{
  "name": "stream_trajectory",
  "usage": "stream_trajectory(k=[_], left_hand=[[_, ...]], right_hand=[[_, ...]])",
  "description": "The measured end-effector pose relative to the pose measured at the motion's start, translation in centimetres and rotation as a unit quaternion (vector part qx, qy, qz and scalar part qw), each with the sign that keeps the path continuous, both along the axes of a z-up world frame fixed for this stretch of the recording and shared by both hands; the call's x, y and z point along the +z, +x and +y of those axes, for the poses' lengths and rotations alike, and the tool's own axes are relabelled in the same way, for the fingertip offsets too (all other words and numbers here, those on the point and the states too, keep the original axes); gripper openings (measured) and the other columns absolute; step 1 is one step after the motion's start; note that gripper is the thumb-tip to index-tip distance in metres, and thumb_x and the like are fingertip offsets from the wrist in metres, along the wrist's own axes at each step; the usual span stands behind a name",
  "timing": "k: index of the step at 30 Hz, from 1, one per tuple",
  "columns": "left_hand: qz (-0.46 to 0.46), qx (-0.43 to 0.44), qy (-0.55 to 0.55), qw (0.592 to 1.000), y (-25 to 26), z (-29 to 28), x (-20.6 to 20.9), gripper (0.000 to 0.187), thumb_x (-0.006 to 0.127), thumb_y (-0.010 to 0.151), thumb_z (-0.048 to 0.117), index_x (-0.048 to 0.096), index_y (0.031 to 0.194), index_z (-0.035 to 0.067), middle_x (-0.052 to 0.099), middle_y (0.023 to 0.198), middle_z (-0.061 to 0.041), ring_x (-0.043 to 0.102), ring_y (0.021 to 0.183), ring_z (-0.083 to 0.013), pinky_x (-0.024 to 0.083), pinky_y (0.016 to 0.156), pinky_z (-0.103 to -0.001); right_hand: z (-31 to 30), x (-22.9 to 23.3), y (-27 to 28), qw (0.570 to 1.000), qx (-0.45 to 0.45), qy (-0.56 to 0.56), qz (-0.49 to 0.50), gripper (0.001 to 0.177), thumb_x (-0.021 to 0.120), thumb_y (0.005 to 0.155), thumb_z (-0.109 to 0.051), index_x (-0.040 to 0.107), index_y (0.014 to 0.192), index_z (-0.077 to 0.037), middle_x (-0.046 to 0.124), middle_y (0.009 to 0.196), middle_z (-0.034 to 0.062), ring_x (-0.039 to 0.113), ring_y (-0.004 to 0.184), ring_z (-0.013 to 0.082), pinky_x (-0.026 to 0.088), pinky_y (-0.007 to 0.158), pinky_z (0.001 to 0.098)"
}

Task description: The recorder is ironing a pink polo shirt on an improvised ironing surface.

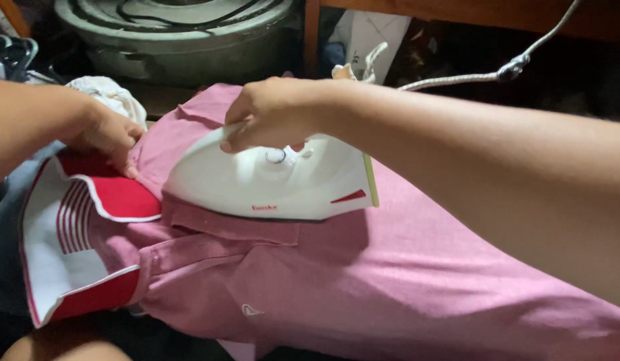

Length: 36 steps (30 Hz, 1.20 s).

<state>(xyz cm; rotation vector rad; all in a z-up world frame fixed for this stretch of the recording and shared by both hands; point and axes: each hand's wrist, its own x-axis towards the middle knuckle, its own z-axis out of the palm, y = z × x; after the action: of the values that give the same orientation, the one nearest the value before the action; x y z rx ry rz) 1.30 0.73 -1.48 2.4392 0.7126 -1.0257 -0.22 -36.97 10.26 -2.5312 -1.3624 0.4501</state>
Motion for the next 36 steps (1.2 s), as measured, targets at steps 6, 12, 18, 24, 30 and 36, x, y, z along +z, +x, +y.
stream_trajectory(k=[6, 12, 18, 24, 30, 36], left_hand=[[0.078, 0.038, 0.076, 0.993, -1.0, -5.5, 3.2, 0.085, 0.087, 0.075, 0.006, 0.049, 0.146, 0.033, 0.079, 0.109, -0.015, 0.076, 0.094, -0.0354, 0.061, 0.081, -0.051], [0.047, 0.008, 0.122, 0.991, 1.0, -1.7, 0.9, 0.111, 0.094, 0.074, 0.006, 0.031, 0.162, 0.032, 0.066, 0.138, -0.002, 0.066, 0.120, -0.0246, 0.054, 0.102, -0.043], [-0.007, 0.012, -0.059, 0.998, 1.3, 3.7, -2.5, 0.113, 0.094, 0.064, -0.001, 0.034, 0.158, 0.021, 0.063, 0.137, -0.014, 0.066, 0.120, -0.0306, 0.056, 0.103, -0.047], [-0.035, 0.022, 0.047, 0.998, -0.9, -2.0, 1.2, 0.106, 0.093, 0.068, 0.000, 0.042, 0.158, 0.022, 0.068, 0.144, -0.005, 0.067, 0.128, -0.0264, 0.052, 0.110, -0.043], [-0.046, 0.047, 0.019, 0.998, -0.5, -0.5, -0.4, 0.110, 0.095, 0.069, -0.003, 0.039, 0.158, 0.028, 0.072, 0.141, -0.004, 0.066, 0.128, -0.0246, 0.051, 0.110, -0.043], [-0.051, 0.041, -0.009, 0.998, -0.3, 0.4, -0.9, 0.097, 0.094, 0.069, -0.007, 0.050, 0.152, 0.018, 0.074, 0.129, -0.013, 0.073, 0.115, -0.0302, 0.056, 0.101, -0.046]], right_hand=[[-1.7, 0.6, -1.1, 0.999, -0.039, -0.017, -0.002, 0.046, 0.066, 0.084, -0.057, 0.073, 0.118, -0.025, 0.075, 0.086, 0.0041, 0.071, 0.060, 0.0210, 0.060, 0.051, 0.0352], [-2.6, 0.0, 0.7, 0.999, -0.026, -0.001, 0.027, 0.049, 0.067, 0.083, -0.054, 0.073, 0.119, -0.022, 0.076, 0.086, 0.0037, 0.072, 0.058, 0.0197, 0.062, 0.050, 0.0360], [-2.2, 0.4, -1.0, 0.998, -0.050, -0.020, -0.026, 0.047, 0.065, 0.084, -0.061, 0.072, 0.118, -0.028, 0.077, 0.090, 0.0013, 0.074, 0.060, 0.0216, 0.060, 0.055, 0.0349], [0.6, -0.3, -1.0, 0.998, -0.024, 0.000, -0.054, 0.046, 0.057, 0.086, -0.058, 0.073, 0.117, -0.028, 0.078, 0.094, 0.0015, 0.077, 0.069, 0.0217, 0.061, 0.069, 0.0369], [-2.5, -0.4, -0.7, 0.997, -0.047, -0.031, -0.054, 0.048, 0.060, 0.084, -0.060, 0.072, 0.120, -0.030, 0.077, 0.102, 0.0026, 0.077, 0.079, 0.0226, 0.061, 0.072, 0.0379], [-10.7, 0.8, -1.0, 0.986, -0.127, -0.107, -0.036, 0.056, 0.064, 0.084, -0.064, 0.065, 0.131, -0.033, 0.075, 0.116, 0.0009, 0.076, 0.096, 0.0235, 0.061, 0.085, 0.0410]])
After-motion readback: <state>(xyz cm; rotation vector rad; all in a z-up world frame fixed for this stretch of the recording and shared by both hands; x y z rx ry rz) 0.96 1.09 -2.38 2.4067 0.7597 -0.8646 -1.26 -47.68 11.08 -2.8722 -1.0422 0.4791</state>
